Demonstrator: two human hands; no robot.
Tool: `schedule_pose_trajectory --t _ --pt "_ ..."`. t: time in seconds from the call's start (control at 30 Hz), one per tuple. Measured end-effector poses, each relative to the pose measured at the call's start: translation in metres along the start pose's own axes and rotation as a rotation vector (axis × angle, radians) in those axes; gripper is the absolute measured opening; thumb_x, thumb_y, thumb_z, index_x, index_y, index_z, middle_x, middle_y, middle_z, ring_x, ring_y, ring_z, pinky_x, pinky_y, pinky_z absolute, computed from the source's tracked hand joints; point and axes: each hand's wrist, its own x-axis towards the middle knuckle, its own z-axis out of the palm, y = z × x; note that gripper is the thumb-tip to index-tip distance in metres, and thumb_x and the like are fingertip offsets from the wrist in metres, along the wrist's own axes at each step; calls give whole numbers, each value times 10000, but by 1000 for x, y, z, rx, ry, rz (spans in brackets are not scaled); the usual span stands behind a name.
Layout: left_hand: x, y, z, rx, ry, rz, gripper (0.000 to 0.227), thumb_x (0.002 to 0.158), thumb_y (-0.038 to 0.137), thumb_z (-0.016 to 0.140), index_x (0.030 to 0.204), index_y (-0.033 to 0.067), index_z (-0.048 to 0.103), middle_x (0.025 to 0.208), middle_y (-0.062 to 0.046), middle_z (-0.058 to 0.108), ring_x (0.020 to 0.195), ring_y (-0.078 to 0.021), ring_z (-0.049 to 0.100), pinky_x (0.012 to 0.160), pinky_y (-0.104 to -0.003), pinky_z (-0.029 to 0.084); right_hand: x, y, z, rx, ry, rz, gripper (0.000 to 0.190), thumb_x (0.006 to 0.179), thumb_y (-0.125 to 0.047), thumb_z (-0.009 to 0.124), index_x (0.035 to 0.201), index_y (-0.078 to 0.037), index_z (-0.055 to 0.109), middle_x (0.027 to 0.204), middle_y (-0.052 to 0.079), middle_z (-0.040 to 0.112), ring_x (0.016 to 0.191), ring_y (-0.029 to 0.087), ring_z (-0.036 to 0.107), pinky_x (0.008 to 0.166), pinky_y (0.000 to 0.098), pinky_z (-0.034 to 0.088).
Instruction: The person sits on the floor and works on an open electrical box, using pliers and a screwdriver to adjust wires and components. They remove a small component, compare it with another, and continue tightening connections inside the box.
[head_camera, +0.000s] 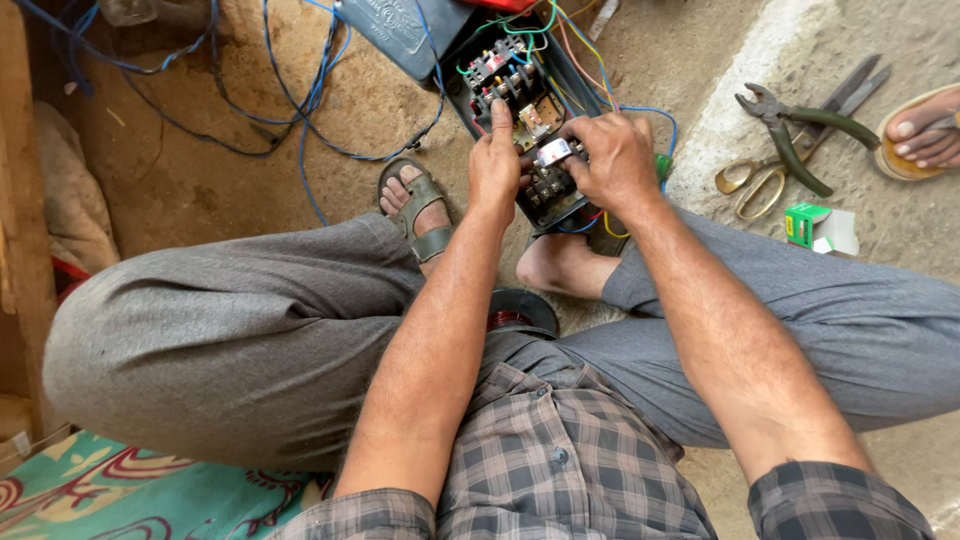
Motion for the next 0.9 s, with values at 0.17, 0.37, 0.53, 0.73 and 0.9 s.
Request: schedule_pose_trajectory --t 0.17,0.37,0.53,0.73,0.9 --pt "3 -4 -2 -23 -15 38 859 834 791 463 1250 56 622 957 -75 671 797 -172 619 620 -331 533 6 3 21 -108 8 7 331 772 -164 860 1060 -158 698 1018 62 722 1041 289 647 892 480 366" --pt "5 -7 -4 45 -47 112 502 926 308 628 1312 -9 596 1043 -132 674 871 -210 626 708 -360 524 5 8 30 -66 11 44 338 781 -171 864 1078 -157 703 1019 52 721 1039 253 655 950 487 352" --pt "6 -4 -6 236 -42 85 567 830 17 577 1394 44 522 1195 -191 687 1057 -281 692 864 -385 560 3 7 34 -49 17 44 340 761 -190 880 1050 -151 706 1031 59 723 1054 250 657 959 500 330" --pt "3 -6 -3 316 -49 163 697 799 -12 553 1481 68 437 1298 -242 664 1204 -344 652 1018 -391 496 5 2 40 -117 82 36 326 769 -192 884 1048 -154 718 1006 38 726 1043 238 663 990 509 333" --pt "3 -6 0 428 -13 243 728 773 5 600 1476 92 433 1318 -238 657 1212 -369 650 1023 -415 497 8 5 39 13 42 119 278 807 -177 853 1045 -147 711 975 27 738 996 262 675 911 467 393"
